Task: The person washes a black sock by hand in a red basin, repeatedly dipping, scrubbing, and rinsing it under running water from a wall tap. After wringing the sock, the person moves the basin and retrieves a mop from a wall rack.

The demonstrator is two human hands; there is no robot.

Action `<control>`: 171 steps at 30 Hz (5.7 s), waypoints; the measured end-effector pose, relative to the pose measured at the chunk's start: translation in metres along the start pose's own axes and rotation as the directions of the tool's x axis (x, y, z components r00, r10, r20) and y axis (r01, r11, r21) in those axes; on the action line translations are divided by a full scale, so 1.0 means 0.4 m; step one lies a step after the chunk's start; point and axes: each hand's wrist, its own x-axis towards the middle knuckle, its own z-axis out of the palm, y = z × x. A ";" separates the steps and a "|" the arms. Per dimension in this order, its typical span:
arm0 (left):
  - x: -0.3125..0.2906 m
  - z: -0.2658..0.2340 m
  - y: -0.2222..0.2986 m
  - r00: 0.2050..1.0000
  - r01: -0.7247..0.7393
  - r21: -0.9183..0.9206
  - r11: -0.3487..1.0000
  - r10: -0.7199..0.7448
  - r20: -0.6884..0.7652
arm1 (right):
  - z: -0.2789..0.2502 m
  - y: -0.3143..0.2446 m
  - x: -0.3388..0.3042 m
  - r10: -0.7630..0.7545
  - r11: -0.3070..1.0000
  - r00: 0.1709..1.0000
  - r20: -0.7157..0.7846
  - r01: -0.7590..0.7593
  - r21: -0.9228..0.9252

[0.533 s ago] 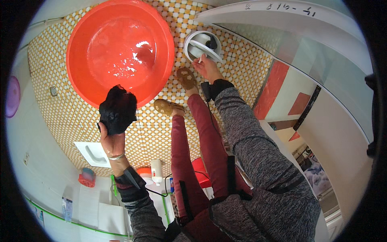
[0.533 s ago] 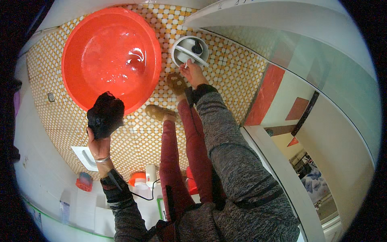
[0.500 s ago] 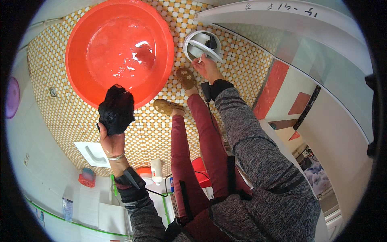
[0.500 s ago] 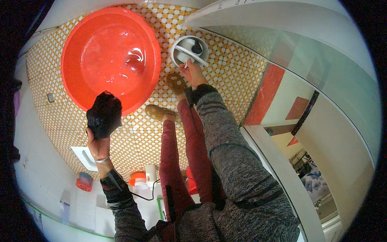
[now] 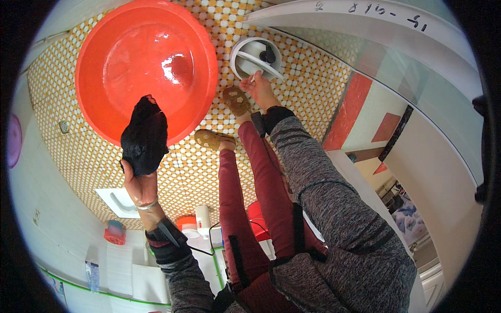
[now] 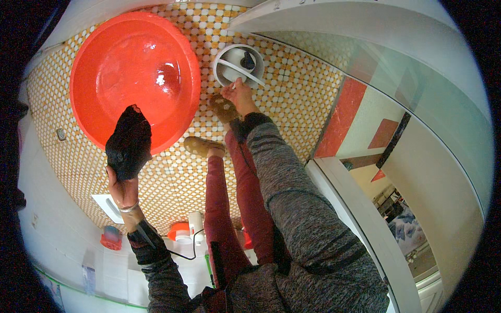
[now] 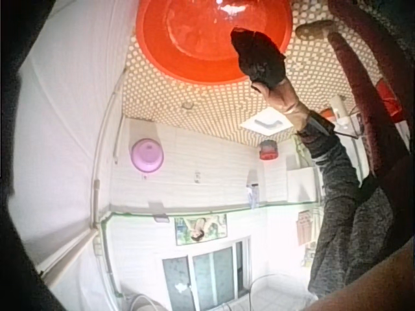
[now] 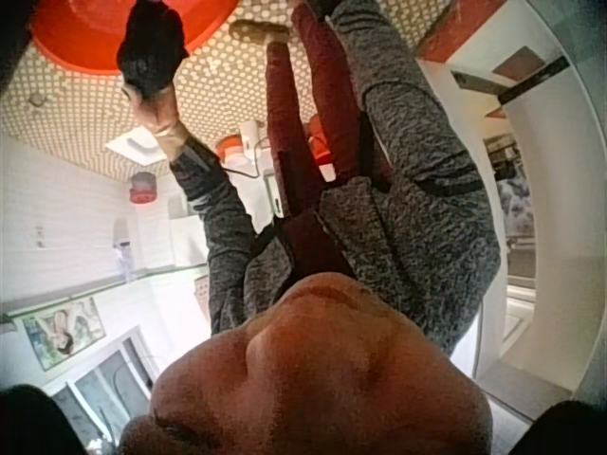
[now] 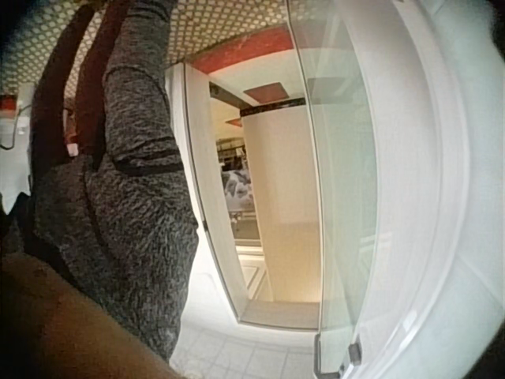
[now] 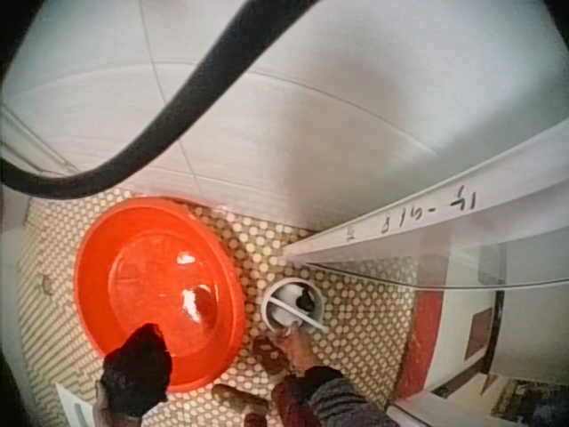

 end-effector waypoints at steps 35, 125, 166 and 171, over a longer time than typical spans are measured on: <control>-0.556 0.436 0.128 0.953 -0.302 -0.036 0.953 0.302 0.015 | 0.798 -0.050 -1.181 -0.184 0.035 0.160 0.970 0.987 -0.156; -0.690 0.626 0.262 0.861 -0.367 -0.039 0.929 0.355 0.363 | 1.112 -0.328 -1.465 -0.115 -0.250 0.084 0.990 0.962 -0.111; -0.708 0.680 0.283 0.935 -0.350 -0.061 0.935 0.353 0.041 | 1.152 -0.334 -1.439 -0.161 -0.224 0.181 0.970 0.951 -0.215; -0.750 0.691 0.324 0.877 -0.446 -0.141 0.884 0.463 0.129 | 1.157 -0.385 -1.371 0.034 -0.248 0.211 0.977 0.949 -0.196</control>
